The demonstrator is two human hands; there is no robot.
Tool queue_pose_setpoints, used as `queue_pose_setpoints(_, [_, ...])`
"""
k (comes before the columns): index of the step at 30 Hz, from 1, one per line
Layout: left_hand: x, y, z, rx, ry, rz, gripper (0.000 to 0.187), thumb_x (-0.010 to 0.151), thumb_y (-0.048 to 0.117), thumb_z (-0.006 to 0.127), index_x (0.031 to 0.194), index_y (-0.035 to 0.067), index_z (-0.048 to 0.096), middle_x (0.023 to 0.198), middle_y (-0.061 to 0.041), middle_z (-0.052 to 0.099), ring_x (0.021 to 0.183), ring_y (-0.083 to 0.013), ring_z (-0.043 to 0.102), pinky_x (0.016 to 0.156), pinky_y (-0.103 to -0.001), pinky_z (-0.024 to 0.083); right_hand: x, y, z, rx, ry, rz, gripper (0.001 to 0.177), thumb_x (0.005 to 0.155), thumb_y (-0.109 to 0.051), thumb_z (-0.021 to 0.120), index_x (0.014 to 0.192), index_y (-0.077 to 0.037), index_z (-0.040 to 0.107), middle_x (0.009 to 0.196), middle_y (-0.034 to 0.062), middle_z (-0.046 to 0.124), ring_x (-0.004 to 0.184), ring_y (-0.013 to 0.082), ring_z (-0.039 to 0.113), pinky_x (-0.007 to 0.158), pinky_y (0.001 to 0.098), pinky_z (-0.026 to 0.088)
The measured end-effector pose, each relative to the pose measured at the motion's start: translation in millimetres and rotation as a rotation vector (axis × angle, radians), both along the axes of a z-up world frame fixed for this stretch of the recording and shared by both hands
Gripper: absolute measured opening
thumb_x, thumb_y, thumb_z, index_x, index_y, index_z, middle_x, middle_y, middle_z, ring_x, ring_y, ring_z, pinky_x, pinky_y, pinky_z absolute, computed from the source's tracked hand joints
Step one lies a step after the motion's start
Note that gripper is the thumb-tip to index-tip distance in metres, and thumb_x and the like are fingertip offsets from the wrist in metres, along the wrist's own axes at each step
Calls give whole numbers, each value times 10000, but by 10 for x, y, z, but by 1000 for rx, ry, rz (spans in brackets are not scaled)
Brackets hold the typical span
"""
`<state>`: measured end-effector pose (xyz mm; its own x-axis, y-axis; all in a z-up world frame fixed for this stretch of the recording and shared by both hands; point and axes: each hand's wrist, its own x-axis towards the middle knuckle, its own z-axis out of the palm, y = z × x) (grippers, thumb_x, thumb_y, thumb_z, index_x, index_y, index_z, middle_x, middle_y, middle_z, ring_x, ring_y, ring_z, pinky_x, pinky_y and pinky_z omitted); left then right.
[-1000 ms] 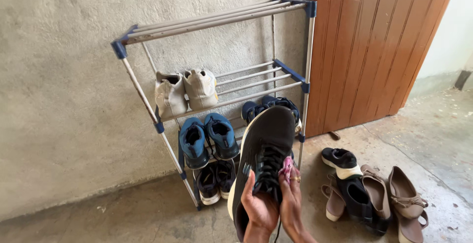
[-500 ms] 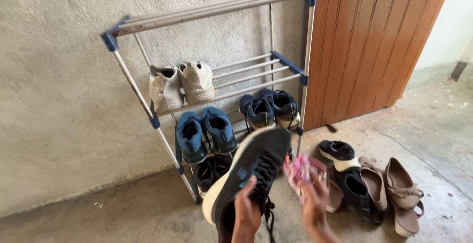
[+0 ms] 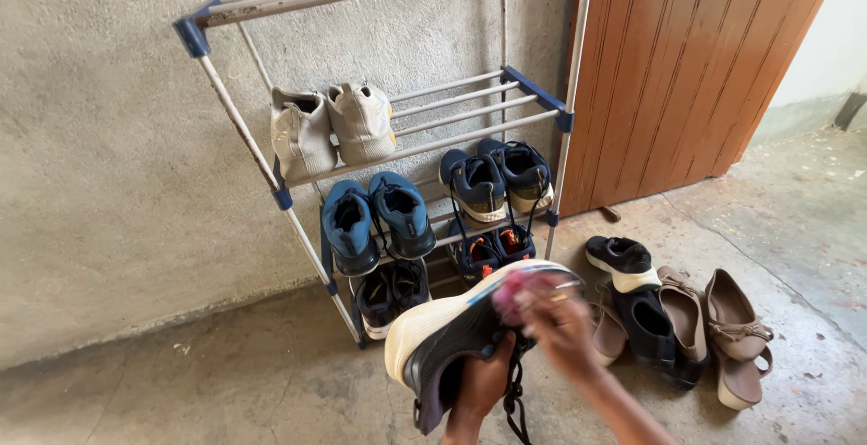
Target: The person wipes several pairs of shoes with a pink cloth, including white sneakers, black sneakers, and brown flats. They place the cleaned shoes on a metal shoe rack against a wall.
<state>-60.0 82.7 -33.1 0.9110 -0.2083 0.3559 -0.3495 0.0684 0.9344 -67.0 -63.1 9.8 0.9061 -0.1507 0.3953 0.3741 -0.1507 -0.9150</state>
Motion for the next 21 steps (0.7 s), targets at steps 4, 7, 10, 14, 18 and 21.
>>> queue_pose_setpoints(4, [-149, 106, 366, 18, 35, -56, 270, 921, 67, 646, 1181, 23, 707, 1122, -110, 766, 1034, -245, 715, 941, -355, 536, 155, -173, -88, -89, 81, -250, 290, 1026, -149, 575, 1232, -45, 751, 1170, 213, 690, 1034, 361, 574, 885, 469, 461])
queue_pose_setpoints(7, [-304, 87, 464, 174, 34, 39, 269, 876, 114, 685, 1130, 54, 750, 1039, -67, 795, 955, -206, 759, 884, -351, 575, 127, -57, -237, -343, -225, -297, 290, 1001, -146, 554, 1186, -49, 755, 1326, 108, 645, 1219, 280, 520, 1018, 424, 411])
queue_pose_setpoints(10, [-239, 76, 364, 115, -4, 10, 252, 886, 121, 672, 1115, 43, 743, 1039, -77, 797, 943, -200, 772, 854, -348, 591, 13, -9, -312, -370, -206, -318, 295, 982, -124, 569, 1202, -46, 748, 1264, 103, 644, 1206, 280, 536, 1009, 412, 421])
queue_pose_setpoints(14, [-98, 145, 93, 305, -194, 27, 218, 927, 130, 659, 1111, 59, 750, 1045, -101, 794, 941, -236, 763, 851, -349, 576, -91, 32, -414, -312, -192, -165, 308, 934, -79, 604, 1210, -53, 739, 1263, 95, 674, 1226, 277, 567, 1031, 446, 449])
queue_pose_setpoints(18, [173, 178, -376, 594, -125, 28, 238, 968, 174, 611, 1169, 88, 706, 1121, -133, 736, 1068, -321, 685, 943, -424, 518, -64, -119, -311, 20, 94, 181, 461, 927, -121, 684, 1383, -189, 651, 1256, 94, 740, 1167, 285, 703, 967, 462, 616])
queue_pose_setpoints(21, [370, 123, -946, 683, -320, 36, 417, 893, 177, 664, 1280, 43, 586, 1265, -198, 620, 1208, -361, 544, 1027, -481, 395, -52, 73, -3, 136, -97, 210, 426, 934, -137, 687, 1355, -164, 635, 1375, 69, 634, 1112, 305, 737, 879, 509, 623])
